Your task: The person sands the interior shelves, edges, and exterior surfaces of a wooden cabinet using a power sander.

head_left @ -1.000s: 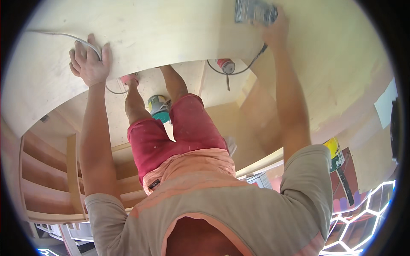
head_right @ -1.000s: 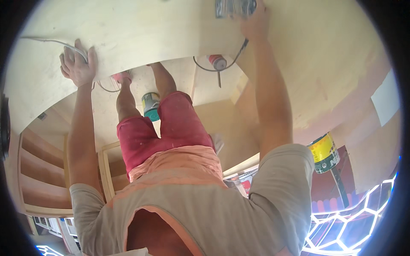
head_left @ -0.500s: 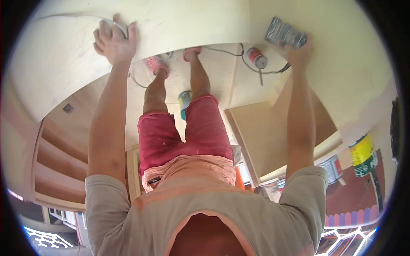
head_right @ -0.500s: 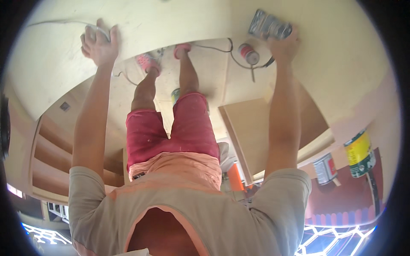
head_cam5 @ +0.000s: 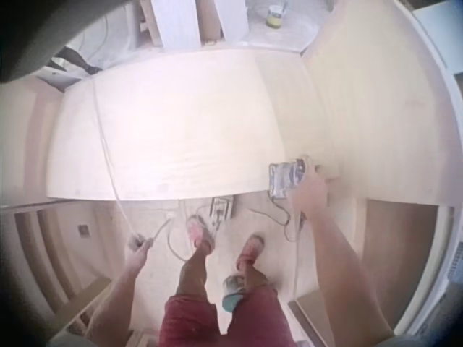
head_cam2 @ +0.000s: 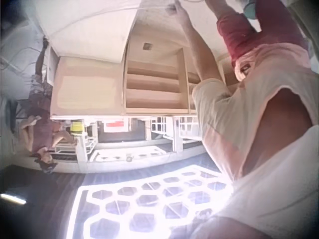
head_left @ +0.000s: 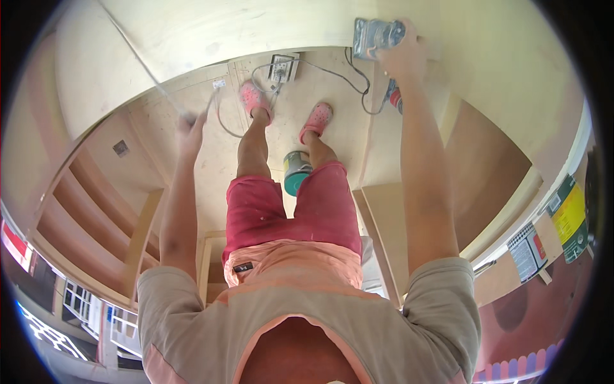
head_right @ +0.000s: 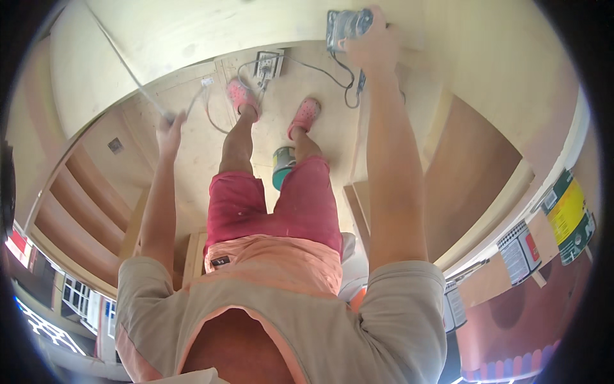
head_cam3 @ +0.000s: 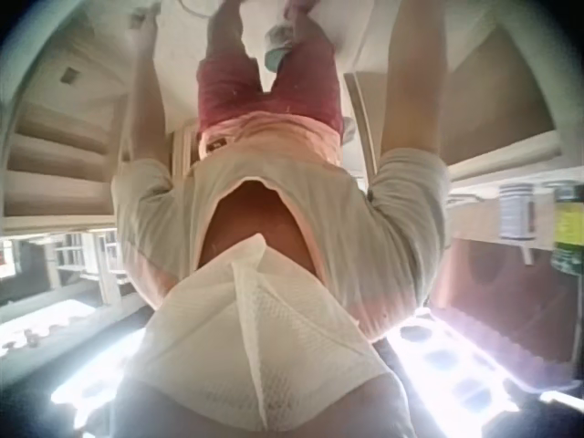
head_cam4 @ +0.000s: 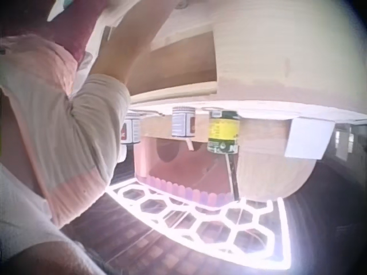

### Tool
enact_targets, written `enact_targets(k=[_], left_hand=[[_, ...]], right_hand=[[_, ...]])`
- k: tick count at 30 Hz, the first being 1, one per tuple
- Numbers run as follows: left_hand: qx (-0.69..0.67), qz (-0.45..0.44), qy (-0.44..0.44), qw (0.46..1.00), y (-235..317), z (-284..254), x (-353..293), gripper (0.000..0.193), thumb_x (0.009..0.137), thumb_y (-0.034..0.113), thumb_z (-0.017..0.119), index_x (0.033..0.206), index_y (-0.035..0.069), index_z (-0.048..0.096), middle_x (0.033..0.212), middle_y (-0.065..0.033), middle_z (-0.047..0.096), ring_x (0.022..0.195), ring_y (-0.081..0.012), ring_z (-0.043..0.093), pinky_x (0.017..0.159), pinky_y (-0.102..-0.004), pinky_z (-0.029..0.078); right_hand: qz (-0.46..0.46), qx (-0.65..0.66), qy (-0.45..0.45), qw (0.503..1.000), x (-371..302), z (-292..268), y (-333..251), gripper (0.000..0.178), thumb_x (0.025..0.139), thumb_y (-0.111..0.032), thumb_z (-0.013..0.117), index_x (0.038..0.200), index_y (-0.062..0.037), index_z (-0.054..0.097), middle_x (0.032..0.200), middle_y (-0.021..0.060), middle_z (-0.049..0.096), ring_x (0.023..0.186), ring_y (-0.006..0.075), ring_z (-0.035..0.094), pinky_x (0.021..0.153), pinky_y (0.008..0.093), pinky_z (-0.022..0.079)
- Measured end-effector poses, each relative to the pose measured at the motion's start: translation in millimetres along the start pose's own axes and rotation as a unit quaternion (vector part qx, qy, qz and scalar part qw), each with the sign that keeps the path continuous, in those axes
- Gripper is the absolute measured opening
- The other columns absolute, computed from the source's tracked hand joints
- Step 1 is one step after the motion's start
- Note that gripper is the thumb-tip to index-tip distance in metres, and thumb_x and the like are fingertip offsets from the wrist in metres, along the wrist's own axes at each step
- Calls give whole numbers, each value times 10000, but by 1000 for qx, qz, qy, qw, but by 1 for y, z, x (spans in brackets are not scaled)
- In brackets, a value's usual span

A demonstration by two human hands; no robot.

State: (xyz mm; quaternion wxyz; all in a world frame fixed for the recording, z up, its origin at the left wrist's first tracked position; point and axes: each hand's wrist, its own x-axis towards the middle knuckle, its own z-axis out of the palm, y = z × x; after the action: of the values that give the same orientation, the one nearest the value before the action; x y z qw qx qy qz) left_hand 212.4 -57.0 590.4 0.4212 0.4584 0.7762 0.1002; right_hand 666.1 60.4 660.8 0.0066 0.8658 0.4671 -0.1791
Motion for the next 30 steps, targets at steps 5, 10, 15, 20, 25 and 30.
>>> enact_targets(k=[5,10,15,20,25,30], left_hand=[[68,-127,39,989,-125,-48,-137,378,772,344,740,704,33,537,602,-34,517,566,-143,472,547,-317,418],[55,-216,73,972,-190,-81,-262,324,797,306,709,719,48,530,599,-25,529,578,-134,502,565,-311,433],[84,-225,2,971,-195,-45,-244,266,813,265,685,739,54,541,632,-14,548,612,-114,514,615,-284,447],[20,-293,3,956,-255,-7,-210,229,818,250,686,787,52,577,698,-21,581,667,-112,515,622,-294,424],[-168,-320,-25,932,-260,34,-232,198,849,266,670,823,89,585,734,0,592,692,-79,518,600,-248,395],[-244,-356,-26,902,-207,60,-263,317,875,385,623,850,72,577,733,-41,601,651,-107,566,555,-224,400]], right_hand=[[-186,102,5,977,-64,10,58,886,520,-225,874,1276,-125,423,1174,163,525,1113,326,506,945,399,431],[-50,188,-30,980,-128,34,126,895,482,-183,855,1248,-54,410,1165,137,504,1045,319,532,898,399,443],[114,320,-75,937,-156,79,159,853,478,-82,744,1250,-31,385,1131,150,501,1023,271,542,846,361,475],[88,249,-129,956,-171,120,119,843,474,-91,749,1232,-7,390,1092,148,513,997,268,550,845,356,472],[58,244,-147,957,-204,137,85,800,458,-56,745,1177,9,399,1022,134,492,909,232,551,744,331,497],[185,538,-195,799,-238,115,67,764,519,40,684,1194,-21,332,996,171,504,828,273,589,666,375,538]])
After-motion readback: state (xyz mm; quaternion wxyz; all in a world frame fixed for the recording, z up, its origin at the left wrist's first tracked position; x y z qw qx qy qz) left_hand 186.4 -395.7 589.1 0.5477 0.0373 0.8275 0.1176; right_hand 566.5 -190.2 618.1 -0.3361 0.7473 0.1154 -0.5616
